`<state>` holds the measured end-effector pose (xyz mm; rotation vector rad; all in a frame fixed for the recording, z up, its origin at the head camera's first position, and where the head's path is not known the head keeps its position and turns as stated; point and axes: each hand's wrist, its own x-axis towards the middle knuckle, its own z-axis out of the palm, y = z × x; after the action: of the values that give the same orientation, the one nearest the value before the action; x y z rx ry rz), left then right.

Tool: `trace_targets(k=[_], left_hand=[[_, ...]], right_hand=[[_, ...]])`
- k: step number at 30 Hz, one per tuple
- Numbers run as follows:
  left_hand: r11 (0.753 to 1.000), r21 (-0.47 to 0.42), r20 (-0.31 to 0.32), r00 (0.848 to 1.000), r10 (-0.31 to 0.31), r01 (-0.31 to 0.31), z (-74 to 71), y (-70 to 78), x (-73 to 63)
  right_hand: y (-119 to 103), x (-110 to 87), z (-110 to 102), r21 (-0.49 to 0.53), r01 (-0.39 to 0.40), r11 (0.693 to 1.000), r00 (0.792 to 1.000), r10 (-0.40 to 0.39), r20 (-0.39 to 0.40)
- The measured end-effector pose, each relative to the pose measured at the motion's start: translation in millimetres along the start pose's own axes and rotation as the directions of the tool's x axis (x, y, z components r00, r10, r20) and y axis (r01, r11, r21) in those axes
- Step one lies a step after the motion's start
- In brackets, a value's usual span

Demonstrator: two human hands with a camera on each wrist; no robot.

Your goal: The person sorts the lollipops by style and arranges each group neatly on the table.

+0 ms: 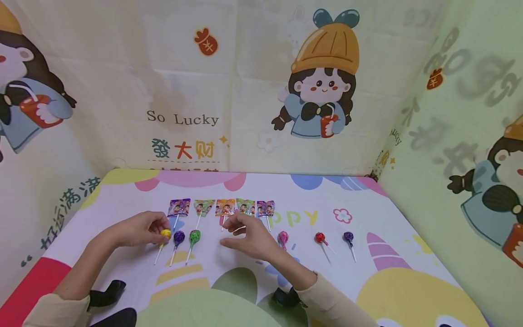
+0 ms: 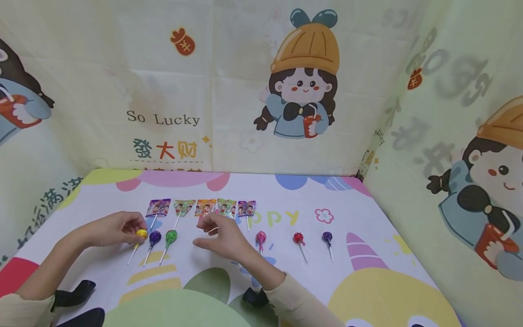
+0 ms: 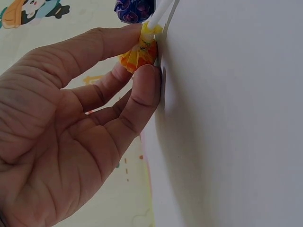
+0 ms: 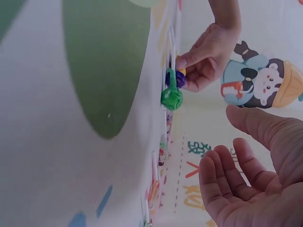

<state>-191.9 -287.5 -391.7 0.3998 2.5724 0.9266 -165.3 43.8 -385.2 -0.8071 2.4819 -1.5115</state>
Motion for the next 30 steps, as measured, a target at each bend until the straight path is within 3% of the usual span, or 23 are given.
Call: trace_targets(k=[26, 30], left_hand=[[1.000, 0.012, -0.003, 1.000, -0.013, 0.013, -0.8, -1.8, 2.8], [1.000, 0.009, 0.001, 1.000, -0.009, 0.009, -0.2, -3.6, 3.1]], right_hand=[[18.1, -31.4, -51.3, -0.027, -0.021, 0.999, 0.996, 0.018, -0.084], [21.9, -35.1, -60.0, -0.049, -0.074, 0.996, 0.990, 0.068, -0.120]])
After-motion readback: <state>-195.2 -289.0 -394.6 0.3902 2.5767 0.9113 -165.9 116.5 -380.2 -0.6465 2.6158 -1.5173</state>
